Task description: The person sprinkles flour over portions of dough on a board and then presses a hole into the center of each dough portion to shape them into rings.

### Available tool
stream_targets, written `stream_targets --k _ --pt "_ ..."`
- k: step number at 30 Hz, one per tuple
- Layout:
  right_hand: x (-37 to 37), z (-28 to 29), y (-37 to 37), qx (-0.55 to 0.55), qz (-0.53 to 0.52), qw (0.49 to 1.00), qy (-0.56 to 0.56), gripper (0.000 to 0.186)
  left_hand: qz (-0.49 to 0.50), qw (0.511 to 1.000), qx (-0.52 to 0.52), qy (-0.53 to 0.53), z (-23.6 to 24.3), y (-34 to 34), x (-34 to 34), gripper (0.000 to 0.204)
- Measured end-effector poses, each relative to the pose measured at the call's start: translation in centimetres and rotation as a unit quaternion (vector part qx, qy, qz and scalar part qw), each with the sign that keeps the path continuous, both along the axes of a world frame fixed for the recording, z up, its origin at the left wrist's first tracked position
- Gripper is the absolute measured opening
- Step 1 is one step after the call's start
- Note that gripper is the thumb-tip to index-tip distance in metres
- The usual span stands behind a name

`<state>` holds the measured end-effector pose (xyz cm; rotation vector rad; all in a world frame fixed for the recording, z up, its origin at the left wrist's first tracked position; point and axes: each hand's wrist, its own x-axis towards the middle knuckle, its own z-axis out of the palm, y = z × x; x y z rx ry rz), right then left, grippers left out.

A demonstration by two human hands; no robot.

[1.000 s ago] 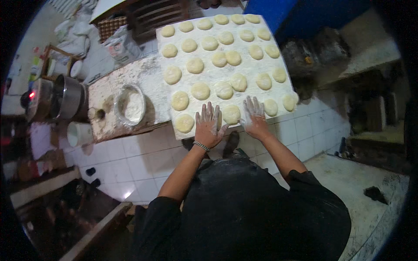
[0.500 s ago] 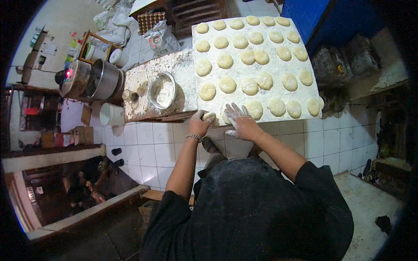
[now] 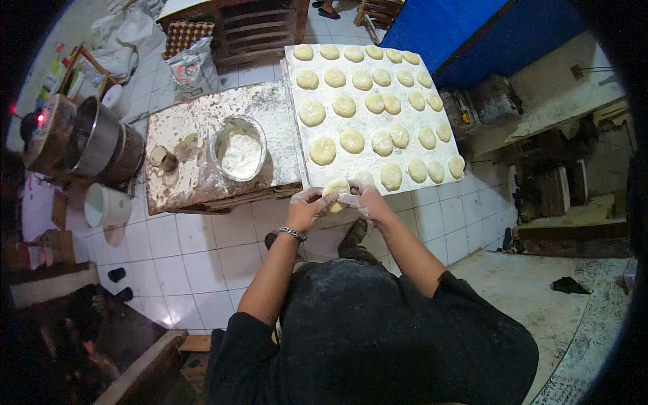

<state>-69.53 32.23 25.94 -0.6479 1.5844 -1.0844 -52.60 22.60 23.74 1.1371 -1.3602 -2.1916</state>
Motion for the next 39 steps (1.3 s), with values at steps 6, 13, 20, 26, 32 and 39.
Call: stream_targets --k 6,13,20,26,32,39 --pt "1.8 1.1 1.2 0.036 -0.006 0.995 0.089 0.058 -0.127 0.99 -0.059 -0.029 -1.1 -1.3 1.6 0.038" --pt "-0.4 -0.5 3.0 -0.024 -0.046 0.998 0.029 0.055 -0.17 0.965 -0.174 -0.099 2.8 -0.3 -1.0 0.038" --pt "-7.2 -0.7 3.6 -0.053 0.139 0.977 0.156 0.044 -0.019 0.888 -0.439 -0.136 2.3 4.7 -7.2 0.032" --pt "-9.1 0.3 3.5 -0.038 0.197 0.956 0.216 0.041 -0.111 0.943 -0.24 -0.203 3.3 3.9 -9.5 0.037" --pt "-9.8 2.3 2.7 -0.04 0.213 0.946 0.241 0.043 0.014 0.989 -0.032 -0.142 1.6 4.1 -10.1 0.074" --pt "-6.7 2.1 0.3 -0.117 0.037 0.989 -0.077 0.019 0.081 0.979 -0.136 -0.126 1.3 2.3 -9.2 0.063"
